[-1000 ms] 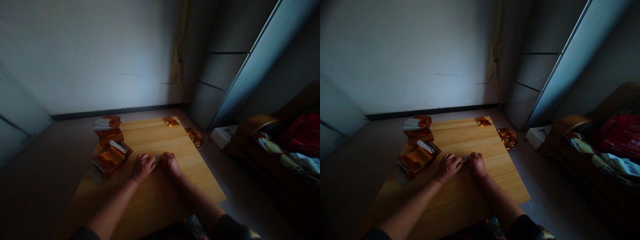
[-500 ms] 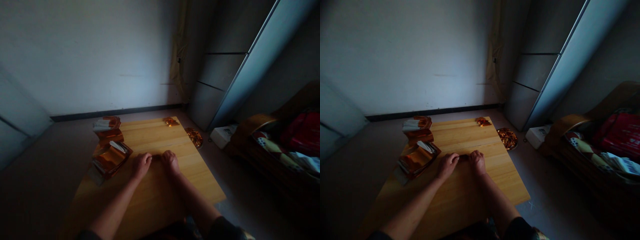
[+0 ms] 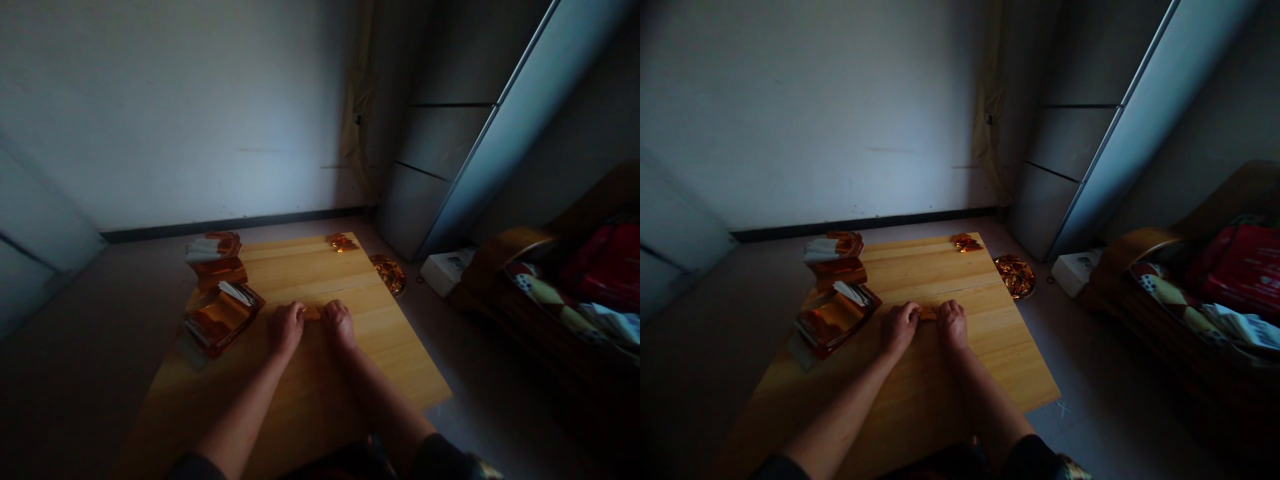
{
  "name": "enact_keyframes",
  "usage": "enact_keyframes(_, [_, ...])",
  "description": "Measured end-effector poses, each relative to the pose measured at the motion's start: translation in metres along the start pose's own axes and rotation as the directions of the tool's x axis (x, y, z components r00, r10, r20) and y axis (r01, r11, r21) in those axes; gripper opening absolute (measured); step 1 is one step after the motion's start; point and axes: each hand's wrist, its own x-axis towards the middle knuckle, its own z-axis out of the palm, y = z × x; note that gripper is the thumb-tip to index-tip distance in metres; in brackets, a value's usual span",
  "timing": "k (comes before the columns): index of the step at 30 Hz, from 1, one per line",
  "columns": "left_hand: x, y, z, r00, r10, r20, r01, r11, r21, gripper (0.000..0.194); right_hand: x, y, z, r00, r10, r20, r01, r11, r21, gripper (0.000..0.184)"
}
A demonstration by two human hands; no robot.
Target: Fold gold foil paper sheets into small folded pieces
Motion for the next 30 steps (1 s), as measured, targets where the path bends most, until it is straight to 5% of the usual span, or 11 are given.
enact_keyframes(12, [-0.0006,-0.0012,0.0029,0.998,0.07,0.003,-0.07,0.995,0.066,0.016,-0.0012,-0.0007,0.0013,0.999,0.044,0.022,-0.043,0.998,-0.036,0.019])
enact_keyframes(30, [-0.0003,-0.0051,0.004,0.987,0.159,0.028,-0.161,0.982,0.098,0.023,-0.0014,0.0009,-0.0023,0.997,0.076,-0.034,-0.069,0.985,0.159,0.019])
